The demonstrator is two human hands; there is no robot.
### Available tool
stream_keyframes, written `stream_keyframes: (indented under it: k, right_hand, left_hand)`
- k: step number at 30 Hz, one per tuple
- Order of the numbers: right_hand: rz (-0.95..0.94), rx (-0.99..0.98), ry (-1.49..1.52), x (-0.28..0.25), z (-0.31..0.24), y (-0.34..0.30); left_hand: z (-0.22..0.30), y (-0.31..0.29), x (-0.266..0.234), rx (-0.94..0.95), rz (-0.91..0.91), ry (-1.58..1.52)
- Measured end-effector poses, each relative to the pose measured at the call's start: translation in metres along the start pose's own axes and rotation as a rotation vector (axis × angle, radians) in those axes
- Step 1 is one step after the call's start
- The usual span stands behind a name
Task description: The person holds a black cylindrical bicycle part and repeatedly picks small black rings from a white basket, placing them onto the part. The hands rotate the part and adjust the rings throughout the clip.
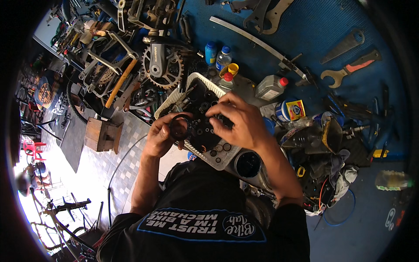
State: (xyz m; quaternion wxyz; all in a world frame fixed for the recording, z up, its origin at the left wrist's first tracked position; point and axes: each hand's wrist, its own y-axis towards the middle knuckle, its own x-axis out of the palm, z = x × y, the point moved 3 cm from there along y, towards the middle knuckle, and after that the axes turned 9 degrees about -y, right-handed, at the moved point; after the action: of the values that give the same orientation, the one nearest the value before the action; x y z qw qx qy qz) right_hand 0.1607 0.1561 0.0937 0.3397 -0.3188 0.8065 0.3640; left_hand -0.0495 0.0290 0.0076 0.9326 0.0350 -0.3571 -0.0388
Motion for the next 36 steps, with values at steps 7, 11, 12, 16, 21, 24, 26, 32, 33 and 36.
stream_keyframes:
  k: [7, 11, 12, 16, 21, 24, 26, 32, 33, 36]
  right_hand:
    - [-0.635, 0.128, -0.348, 0.116, 0.077, -0.056]
    - [-0.678, 0.053, -0.377, 0.147, 0.083, -0.068]
    - [-0.681, 0.049, -0.366, 0.149, 0.082, -0.067]
    - [-0.715, -0.051, -0.424, 0.154, 0.078, -0.066]
    - [-0.673, -0.094, -0.444, 0.162, 0.080, -0.071]
    - [-0.685, -0.072, -0.426, 0.156, 0.077, -0.069]
    - [-0.704, 0.006, -0.404, 0.150, 0.075, -0.067]
    - [-0.356, 0.148, -0.166, 0.073, 0.041, -0.024]
    - [-0.220, 0.141, -0.093, 0.056, 0.032, -0.017]
    - [-0.010, -0.104, 0.025, 0.022, 0.002, 0.001]
  left_hand:
    - [-0.002, -0.002, -0.012, 0.020, 0.033, -0.174]
    - [-0.006, -0.003, -0.017, 0.032, 0.007, -0.199]
    - [-0.008, -0.005, -0.019, 0.034, 0.000, -0.222]
    - [-0.012, -0.007, -0.023, 0.052, -0.036, -0.279]
    - [-0.007, -0.001, -0.016, 0.060, -0.089, -0.254]
    - [-0.006, 0.001, -0.012, 0.040, -0.104, -0.217]
    - [-0.005, 0.002, -0.013, 0.020, -0.121, -0.206]
    - [-0.006, 0.001, -0.015, 0.009, -0.118, -0.185]
    - [-0.007, 0.002, -0.014, 0.000, -0.113, -0.180]
    - [-0.006, 0.004, -0.011, -0.026, -0.093, -0.171]
